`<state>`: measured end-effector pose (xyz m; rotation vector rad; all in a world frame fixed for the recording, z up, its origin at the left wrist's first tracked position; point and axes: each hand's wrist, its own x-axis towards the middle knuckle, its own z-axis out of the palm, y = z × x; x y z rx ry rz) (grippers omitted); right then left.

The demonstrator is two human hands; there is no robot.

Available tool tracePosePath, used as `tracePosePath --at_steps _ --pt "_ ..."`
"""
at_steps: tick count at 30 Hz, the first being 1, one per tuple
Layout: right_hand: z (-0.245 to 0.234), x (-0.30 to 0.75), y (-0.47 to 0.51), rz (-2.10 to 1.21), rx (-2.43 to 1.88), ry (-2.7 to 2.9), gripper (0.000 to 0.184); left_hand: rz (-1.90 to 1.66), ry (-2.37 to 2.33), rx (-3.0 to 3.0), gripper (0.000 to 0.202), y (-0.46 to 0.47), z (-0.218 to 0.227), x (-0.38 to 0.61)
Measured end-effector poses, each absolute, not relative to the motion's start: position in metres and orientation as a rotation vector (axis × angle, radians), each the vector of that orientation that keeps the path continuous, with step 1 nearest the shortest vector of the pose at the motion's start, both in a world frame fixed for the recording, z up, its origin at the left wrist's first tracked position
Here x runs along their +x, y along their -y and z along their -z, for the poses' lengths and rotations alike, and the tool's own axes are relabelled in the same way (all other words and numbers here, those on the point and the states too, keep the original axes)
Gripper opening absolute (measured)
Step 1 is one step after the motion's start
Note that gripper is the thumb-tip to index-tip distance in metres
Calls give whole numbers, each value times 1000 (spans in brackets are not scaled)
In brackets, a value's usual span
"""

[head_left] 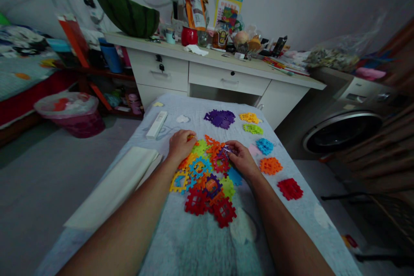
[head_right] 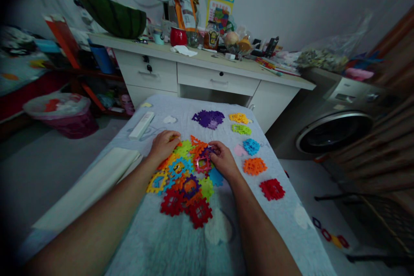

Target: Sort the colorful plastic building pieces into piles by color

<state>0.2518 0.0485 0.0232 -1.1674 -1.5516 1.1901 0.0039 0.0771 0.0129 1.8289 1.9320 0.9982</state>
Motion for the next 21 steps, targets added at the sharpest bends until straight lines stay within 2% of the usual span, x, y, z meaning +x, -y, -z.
tracePosePath --at_steps 21 --pt "-27 250 -48 -1085 -1225 1523 35 -974 -1931 1827 25 -75 -16 4"
